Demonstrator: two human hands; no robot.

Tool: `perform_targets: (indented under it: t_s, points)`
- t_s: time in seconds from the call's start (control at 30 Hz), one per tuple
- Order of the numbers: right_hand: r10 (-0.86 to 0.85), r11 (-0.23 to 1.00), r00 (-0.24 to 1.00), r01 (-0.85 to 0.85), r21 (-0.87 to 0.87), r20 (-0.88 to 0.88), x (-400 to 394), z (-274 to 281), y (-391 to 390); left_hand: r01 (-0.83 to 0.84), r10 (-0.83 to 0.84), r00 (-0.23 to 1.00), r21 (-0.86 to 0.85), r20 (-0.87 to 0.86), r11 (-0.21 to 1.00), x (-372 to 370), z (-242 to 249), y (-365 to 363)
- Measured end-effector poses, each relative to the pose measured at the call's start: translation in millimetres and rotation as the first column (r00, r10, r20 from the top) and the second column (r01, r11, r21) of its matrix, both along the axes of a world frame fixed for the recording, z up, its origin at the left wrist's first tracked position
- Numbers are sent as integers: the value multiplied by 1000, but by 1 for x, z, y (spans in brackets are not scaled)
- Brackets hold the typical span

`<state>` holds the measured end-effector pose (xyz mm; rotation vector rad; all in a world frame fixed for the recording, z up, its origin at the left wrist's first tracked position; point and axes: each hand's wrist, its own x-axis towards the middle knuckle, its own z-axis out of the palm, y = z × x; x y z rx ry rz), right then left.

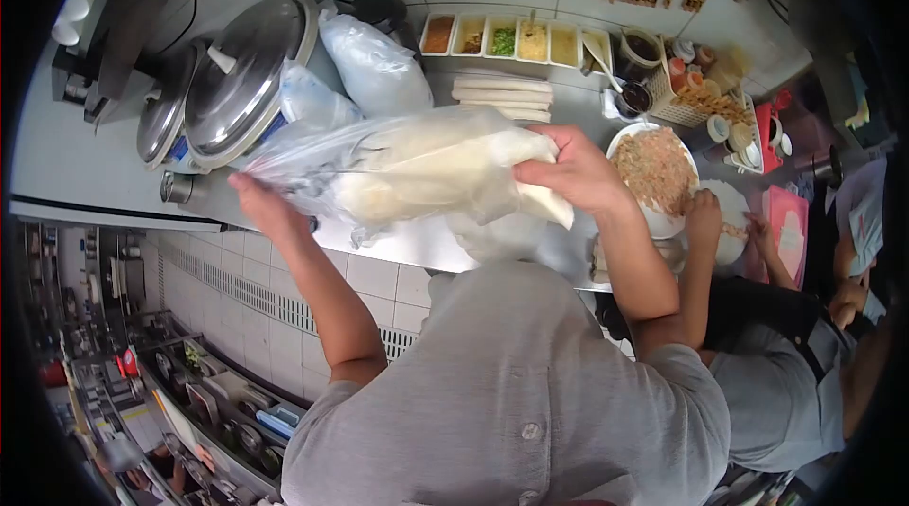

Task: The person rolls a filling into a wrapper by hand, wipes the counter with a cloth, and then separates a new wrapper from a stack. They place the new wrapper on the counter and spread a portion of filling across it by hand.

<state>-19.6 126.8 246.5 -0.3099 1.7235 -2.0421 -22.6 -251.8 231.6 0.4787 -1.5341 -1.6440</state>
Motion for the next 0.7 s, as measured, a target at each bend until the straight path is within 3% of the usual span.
perform_targets:
  t_s: [0.03, 0.1, 0.17, 0.23, 0.33, 0.37, 0.4, 0.43, 0.5, 0.53, 0.57, 0.6, 0.67, 0.7]
  points:
    - [-1, 995, 1000, 4, 95, -27, -4, 1, 0, -13, 13, 1000, 5, 1, 1000, 3, -2, -20]
    - [56, 990, 998, -52, 132, -32, -10, -8, 2, -153, 151, 988, 225, 26, 962, 22, -8, -61]
    - [102, 949, 993, -78, 305, -65, -14, -22, 0, -198, 197, 980, 222, 27, 955, 51, -14, -94]
    - [135, 947, 990, -121, 298, -28, -15, -44, -5, -239, 238, 971, 217, 34, 946, 86, -22, -107]
    - [194, 827, 970, -81, 556, -147, -14, -53, -10, -252, 340, 901, -314, 268, 915, 120, -22, -103]
    - [205, 823, 968, -92, 561, -143, -13, -51, -11, -260, 348, 897, -310, 273, 914, 125, -13, -92]
    - [202, 822, 968, -84, 563, -151, -13, -44, -12, -235, 437, 884, -653, 164, 720, 129, 1, -72]
    - [198, 822, 967, -74, 565, -161, -12, -36, -13, -190, 475, 880, -892, 30, 409, 132, 13, -51]
    - [217, 809, 965, -93, 580, -148, -11, -18, -19, 195, 64, 961, -824, 268, 532, 135, 28, -13]
    - [233, 798, 963, -110, 592, -135, -9, -10, -22, 371, -198, 928, -834, 315, 408, 125, 23, 8]
    - [252, 795, 958, -124, 594, -137, -9, -3, -27, 574, -364, 813, -727, 454, 376, 108, 38, 46]
    - [265, 801, 948, -113, 588, -179, -7, 3, -32, 688, -436, 715, -663, 547, 296, 92, 24, 65]
    - [266, 818, 937, -96, 567, -225, -1, 9, -43, 819, -549, 568, -487, 613, 304, 63, -7, 90]
    - [281, 805, 903, -38, 592, -324, 2, 12, -48, 820, -548, 565, -495, 617, 288, 62, -13, 92]
